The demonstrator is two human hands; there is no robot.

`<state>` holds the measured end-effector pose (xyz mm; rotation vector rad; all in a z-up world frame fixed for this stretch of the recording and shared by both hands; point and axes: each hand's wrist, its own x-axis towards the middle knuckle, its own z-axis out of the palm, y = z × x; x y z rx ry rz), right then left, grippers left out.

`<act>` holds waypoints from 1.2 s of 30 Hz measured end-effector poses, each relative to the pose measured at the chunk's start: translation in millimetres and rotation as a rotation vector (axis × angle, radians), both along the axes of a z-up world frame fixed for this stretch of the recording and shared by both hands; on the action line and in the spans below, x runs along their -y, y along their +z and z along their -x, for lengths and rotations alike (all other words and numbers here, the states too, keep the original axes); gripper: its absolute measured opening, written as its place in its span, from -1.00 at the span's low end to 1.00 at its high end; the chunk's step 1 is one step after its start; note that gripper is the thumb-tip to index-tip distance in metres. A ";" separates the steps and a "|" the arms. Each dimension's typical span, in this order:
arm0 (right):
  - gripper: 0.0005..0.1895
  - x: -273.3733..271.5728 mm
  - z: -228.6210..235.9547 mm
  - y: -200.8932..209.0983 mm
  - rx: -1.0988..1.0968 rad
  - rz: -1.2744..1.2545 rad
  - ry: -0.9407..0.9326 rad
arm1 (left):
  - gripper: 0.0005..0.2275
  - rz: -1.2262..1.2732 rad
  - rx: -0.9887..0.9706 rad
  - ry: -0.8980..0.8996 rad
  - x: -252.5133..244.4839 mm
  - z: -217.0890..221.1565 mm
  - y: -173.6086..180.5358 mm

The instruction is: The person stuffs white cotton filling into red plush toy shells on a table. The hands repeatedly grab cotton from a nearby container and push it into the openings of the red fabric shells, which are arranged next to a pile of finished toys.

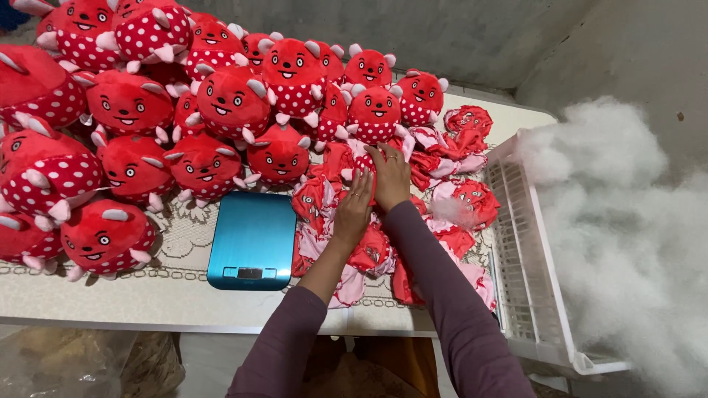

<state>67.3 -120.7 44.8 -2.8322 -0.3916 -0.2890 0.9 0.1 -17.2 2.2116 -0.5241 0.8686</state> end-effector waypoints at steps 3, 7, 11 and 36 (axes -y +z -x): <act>-0.09 1.2 20.0 33.8 -0.163 -0.215 0.113 | -0.38 0.084 -0.050 0.040 -7.2 13.6 39.6; -0.02 26.5 28.4 22.7 -0.195 -0.434 0.243 | -0.24 0.207 -0.163 0.099 -2.5 14.0 29.1; -0.21 32.7 24.3 15.8 -0.160 -0.465 0.167 | -0.37 0.140 -0.068 0.071 -4.1 8.9 25.7; -0.19 40.5 26.9 34.6 -0.182 -0.515 0.239 | -0.32 0.072 -0.033 -0.004 -3.2 3.9 19.8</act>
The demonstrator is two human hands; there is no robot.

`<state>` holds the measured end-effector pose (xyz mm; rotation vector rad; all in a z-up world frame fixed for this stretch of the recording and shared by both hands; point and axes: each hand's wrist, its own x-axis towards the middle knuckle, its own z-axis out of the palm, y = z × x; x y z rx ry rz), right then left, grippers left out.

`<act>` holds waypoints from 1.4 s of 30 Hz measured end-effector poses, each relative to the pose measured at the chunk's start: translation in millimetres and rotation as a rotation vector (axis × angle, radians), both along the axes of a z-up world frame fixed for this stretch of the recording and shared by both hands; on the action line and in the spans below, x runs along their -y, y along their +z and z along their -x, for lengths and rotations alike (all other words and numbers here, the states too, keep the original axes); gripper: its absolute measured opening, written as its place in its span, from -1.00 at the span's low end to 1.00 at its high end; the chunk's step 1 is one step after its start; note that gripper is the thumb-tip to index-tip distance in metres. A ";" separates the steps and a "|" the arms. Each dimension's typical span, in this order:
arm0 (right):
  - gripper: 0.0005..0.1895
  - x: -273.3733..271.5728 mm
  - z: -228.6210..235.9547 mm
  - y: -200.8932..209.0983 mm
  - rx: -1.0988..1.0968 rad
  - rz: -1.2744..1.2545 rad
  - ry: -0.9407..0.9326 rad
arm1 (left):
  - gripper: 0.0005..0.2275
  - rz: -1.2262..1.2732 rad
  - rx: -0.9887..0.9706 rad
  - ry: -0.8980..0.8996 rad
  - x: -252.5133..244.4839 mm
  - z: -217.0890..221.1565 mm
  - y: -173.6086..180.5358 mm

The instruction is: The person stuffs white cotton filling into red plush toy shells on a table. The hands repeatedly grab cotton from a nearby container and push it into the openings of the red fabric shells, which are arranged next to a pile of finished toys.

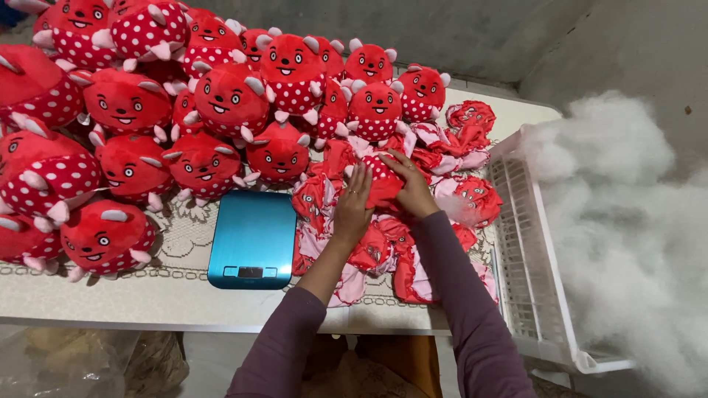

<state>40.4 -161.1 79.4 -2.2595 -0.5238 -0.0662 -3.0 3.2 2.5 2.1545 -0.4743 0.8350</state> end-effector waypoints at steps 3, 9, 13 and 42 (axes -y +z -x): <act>-0.17 -10.1 -4.7 -8.8 0.051 0.074 -0.104 | -0.37 0.015 0.017 -0.020 0.9 -0.3 -15.5; 0.23 -31.5 -22.8 -38.1 0.222 0.536 -0.227 | -0.47 0.059 -0.009 -0.045 3.6 -2.2 -37.1; 0.20 -31.4 -22.7 -50.4 0.311 0.653 -0.267 | -0.52 0.064 -0.014 -0.022 2.7 0.7 -20.5; -0.62 76.9 55.5 -72.6 0.441 0.225 -0.587 | -0.68 -0.440 0.241 0.173 121.9 -6.4 34.2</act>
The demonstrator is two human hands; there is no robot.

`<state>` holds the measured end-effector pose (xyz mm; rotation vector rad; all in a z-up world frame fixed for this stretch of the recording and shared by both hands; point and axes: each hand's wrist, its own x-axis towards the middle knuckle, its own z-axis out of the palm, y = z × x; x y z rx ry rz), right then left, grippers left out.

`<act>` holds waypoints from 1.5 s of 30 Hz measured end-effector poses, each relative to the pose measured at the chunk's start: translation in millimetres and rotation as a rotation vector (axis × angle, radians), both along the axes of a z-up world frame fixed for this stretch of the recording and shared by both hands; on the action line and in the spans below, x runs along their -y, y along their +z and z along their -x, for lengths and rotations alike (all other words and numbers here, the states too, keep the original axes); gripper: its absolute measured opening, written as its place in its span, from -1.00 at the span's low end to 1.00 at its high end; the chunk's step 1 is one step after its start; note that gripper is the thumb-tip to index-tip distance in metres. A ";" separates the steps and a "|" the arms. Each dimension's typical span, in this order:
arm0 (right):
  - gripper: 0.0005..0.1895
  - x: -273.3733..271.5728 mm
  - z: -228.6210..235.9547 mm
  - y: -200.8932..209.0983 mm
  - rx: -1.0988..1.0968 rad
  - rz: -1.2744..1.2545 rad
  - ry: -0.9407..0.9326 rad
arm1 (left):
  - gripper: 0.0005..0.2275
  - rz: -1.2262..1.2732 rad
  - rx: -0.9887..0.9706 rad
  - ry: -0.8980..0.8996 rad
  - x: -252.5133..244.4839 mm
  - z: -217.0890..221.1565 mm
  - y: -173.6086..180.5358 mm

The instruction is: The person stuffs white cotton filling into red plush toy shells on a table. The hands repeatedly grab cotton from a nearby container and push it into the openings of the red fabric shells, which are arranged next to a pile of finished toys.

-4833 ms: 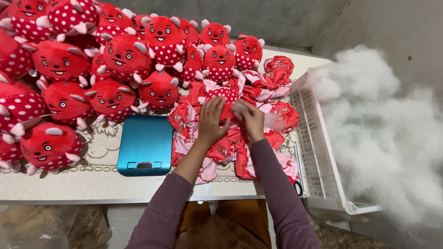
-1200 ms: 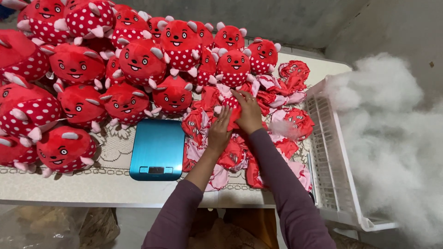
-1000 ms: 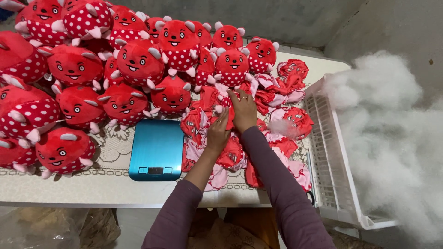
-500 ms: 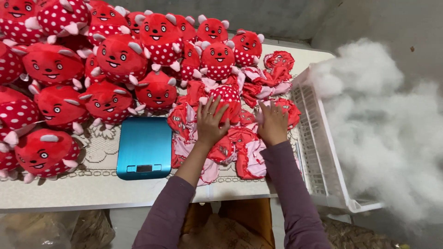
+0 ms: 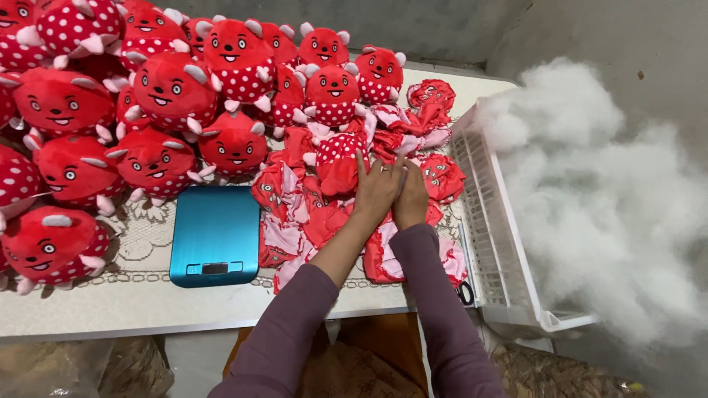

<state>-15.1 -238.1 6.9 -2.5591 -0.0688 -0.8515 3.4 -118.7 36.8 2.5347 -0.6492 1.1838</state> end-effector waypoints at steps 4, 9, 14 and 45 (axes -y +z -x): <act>-0.61 -18.7 10.7 32.2 0.067 0.107 0.075 | -0.75 0.007 0.036 -0.002 -0.2 0.2 -2.4; -0.81 -13.5 9.9 7.1 -0.063 0.560 -0.328 | -0.93 0.032 0.002 0.015 2.5 -4.8 -13.6; -0.94 -16.6 10.0 13.6 0.020 0.574 -0.288 | -0.90 -0.019 0.025 0.067 6.6 -7.9 -16.9; -0.41 -107.4 19.5 91.4 -0.428 -1.095 0.411 | -0.40 0.272 -0.174 -0.141 -104.9 1.1 -4.9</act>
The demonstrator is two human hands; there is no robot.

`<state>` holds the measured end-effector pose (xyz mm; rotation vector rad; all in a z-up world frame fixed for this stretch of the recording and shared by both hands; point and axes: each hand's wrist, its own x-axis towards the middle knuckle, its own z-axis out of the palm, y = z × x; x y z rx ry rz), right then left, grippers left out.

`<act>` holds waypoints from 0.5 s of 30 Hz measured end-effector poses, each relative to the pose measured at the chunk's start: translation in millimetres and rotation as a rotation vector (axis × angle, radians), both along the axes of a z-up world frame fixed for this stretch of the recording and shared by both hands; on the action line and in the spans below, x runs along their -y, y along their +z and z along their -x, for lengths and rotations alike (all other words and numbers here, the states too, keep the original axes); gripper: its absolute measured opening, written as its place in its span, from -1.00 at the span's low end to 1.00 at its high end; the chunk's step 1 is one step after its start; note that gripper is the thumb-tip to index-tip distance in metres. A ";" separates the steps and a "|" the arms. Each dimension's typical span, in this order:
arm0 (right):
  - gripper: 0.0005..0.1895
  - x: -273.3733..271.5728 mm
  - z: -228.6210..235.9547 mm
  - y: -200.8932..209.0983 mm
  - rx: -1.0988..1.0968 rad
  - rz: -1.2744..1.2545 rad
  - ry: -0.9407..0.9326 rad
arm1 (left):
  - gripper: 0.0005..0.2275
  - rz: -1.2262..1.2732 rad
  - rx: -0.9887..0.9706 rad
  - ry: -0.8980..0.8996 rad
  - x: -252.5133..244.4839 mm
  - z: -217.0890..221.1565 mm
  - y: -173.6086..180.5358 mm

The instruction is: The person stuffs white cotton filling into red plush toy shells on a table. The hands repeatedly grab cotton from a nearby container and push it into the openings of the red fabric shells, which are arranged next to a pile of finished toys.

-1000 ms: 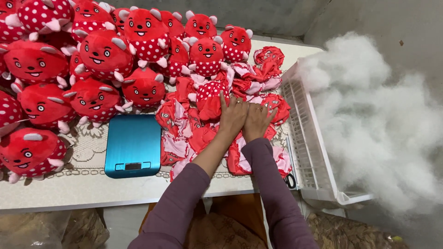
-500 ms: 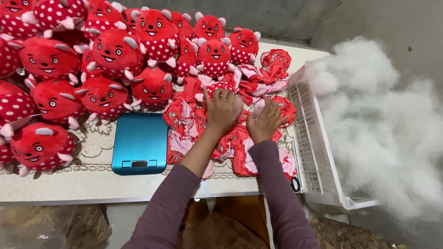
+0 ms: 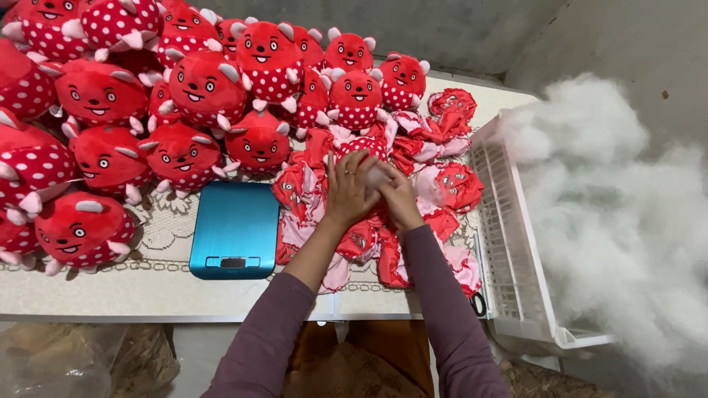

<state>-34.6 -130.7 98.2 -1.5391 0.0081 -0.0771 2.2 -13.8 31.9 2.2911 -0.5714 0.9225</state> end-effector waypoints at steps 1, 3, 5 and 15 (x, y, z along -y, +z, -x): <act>-0.41 0.6 -3.2 1.9 -0.001 0.001 0.004 | -0.40 0.001 -0.001 0.004 -0.8 0.4 0.9; -0.73 1.7 -8.4 5.3 0.007 -0.230 -0.257 | -0.23 0.070 -0.065 -0.007 -2.4 2.2 2.3; -0.78 -3.6 -12.3 -2.8 0.123 -0.019 -0.331 | -0.28 0.150 -0.083 -0.005 -5.8 -1.5 -12.9; -0.57 1.6 -19.9 -73.5 0.493 0.905 -0.039 | -0.50 0.309 -0.126 -0.035 -14.6 -3.5 -28.1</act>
